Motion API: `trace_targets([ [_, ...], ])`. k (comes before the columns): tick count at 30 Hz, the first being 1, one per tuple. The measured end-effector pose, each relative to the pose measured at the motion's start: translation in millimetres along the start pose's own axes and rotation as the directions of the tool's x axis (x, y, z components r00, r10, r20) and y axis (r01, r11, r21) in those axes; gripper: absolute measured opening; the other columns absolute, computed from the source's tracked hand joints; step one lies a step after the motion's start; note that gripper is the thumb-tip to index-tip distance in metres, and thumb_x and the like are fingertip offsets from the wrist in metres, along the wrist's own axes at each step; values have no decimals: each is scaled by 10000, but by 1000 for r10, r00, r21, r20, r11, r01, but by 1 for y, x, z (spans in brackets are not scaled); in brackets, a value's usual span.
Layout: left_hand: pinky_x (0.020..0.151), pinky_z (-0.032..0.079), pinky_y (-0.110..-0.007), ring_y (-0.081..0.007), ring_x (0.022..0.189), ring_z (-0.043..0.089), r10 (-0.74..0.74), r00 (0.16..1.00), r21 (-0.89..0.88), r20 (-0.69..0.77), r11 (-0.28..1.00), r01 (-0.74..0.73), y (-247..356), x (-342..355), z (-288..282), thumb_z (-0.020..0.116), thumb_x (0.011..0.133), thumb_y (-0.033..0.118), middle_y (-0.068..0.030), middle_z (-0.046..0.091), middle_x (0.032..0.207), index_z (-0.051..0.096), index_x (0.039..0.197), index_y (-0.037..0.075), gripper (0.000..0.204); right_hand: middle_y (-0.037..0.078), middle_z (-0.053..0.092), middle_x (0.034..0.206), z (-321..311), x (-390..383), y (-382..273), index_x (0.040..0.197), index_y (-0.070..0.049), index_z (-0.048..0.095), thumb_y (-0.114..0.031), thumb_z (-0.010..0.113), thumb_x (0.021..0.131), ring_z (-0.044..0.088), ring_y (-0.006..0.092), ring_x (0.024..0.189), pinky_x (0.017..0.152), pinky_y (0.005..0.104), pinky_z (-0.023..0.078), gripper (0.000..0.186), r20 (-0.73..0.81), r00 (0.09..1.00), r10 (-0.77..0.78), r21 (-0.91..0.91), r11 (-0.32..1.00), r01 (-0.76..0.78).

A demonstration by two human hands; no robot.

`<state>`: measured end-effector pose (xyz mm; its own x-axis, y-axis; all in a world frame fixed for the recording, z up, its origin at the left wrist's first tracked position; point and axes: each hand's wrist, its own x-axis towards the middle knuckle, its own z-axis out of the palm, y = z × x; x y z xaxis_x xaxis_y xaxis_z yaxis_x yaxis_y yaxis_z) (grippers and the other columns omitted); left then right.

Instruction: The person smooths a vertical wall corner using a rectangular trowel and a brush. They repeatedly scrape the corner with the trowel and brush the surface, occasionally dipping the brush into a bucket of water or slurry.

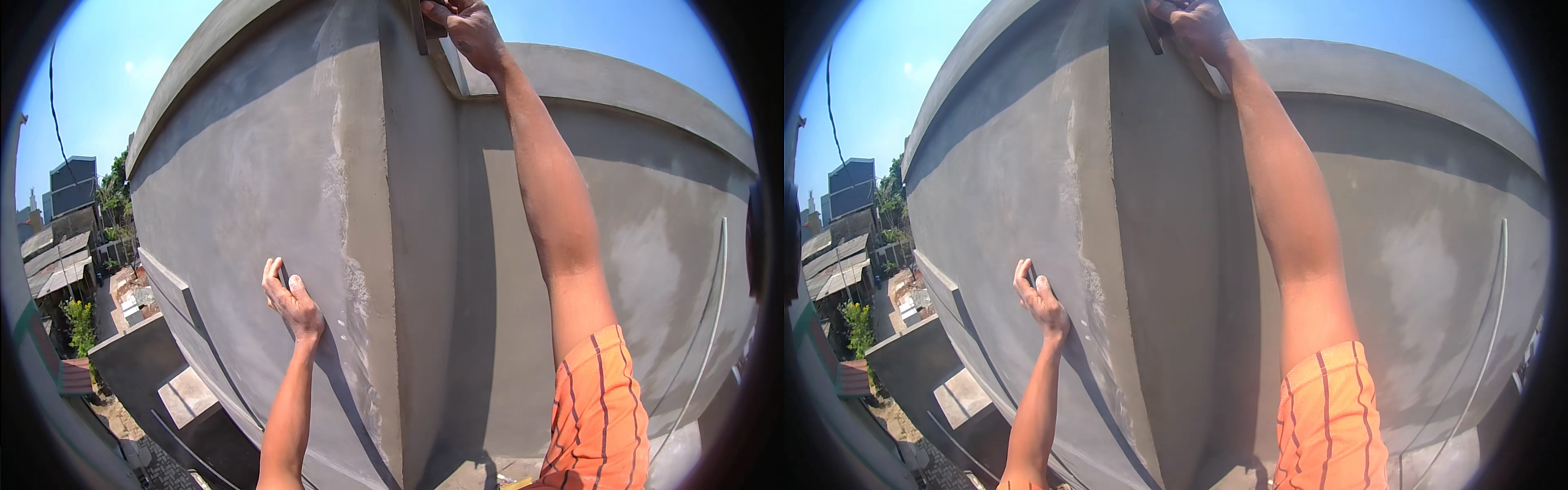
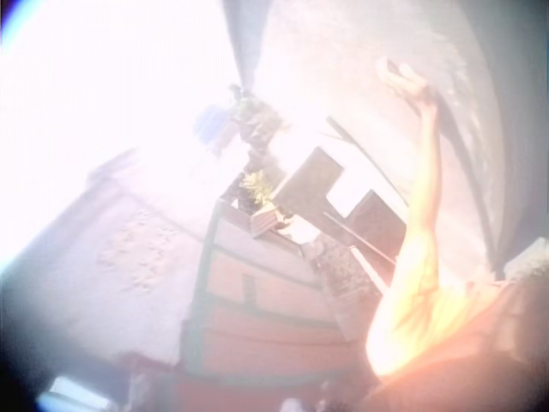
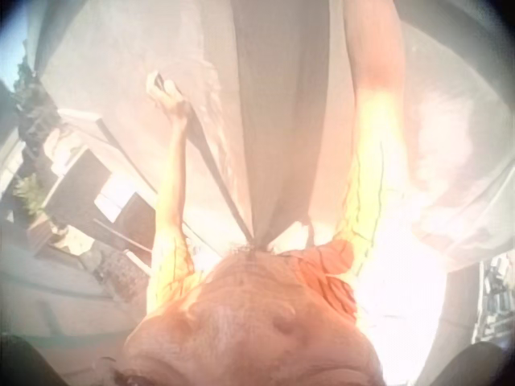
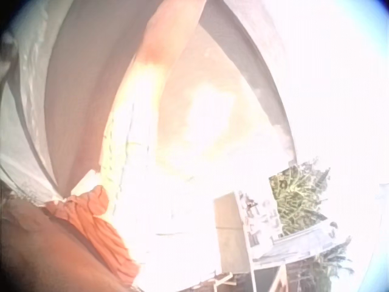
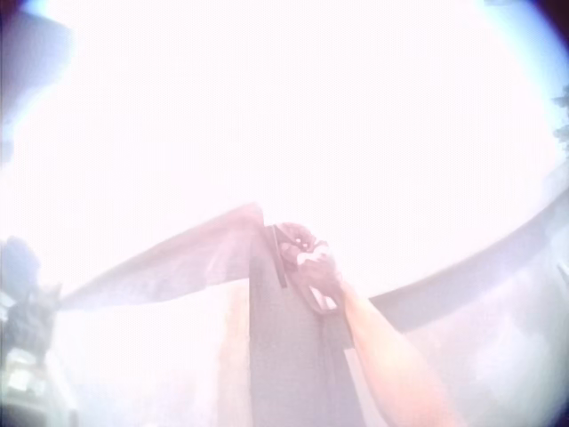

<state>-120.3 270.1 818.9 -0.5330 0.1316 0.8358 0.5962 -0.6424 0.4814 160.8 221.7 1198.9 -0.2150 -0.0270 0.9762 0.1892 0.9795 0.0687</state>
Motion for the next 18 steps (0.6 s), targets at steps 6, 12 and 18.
trace_targets([
  [6, 1126, 166, -471, -313, 1343, 339, 12, 1000, 0, 10, 1000, -12, -5, 0, 0, 440, 907, 258, -171, 418, 1396, 449, 1308, 16, 468, 31, 638, 1167, 0, 38, 22, 1309, -107, 561, -202, 653, 926, 594, 122, 1058, 960, 301, 492, 405, 24, 997, 67, -272, 961, -58],
  [12, 1124, 165, -473, -312, 1342, 339, 8, 1000, 6, 25, 1000, -9, 0, -5, -1, 442, 898, 254, -182, 410, 1395, 454, 1303, 13, 472, 37, 635, 1185, -5, 63, 32, 1321, -101, 554, -219, 657, 924, 594, 129, 1065, 967, 303, 484, 427, 56, 992, 116, -463, 883, -77],
  [18, 1121, 165, -478, -312, 1338, 342, 36, 999, 15, 9, 999, -36, -2, 2, -6, 448, 890, 251, -184, 406, 1394, 461, 1297, 10, 473, 105, 593, 1293, 2, 21, 58, 1408, -60, 468, -259, 676, 905, 576, 182, 1136, 1032, 310, 411, 580, 105, 990, 99, -269, 961, -67],
])
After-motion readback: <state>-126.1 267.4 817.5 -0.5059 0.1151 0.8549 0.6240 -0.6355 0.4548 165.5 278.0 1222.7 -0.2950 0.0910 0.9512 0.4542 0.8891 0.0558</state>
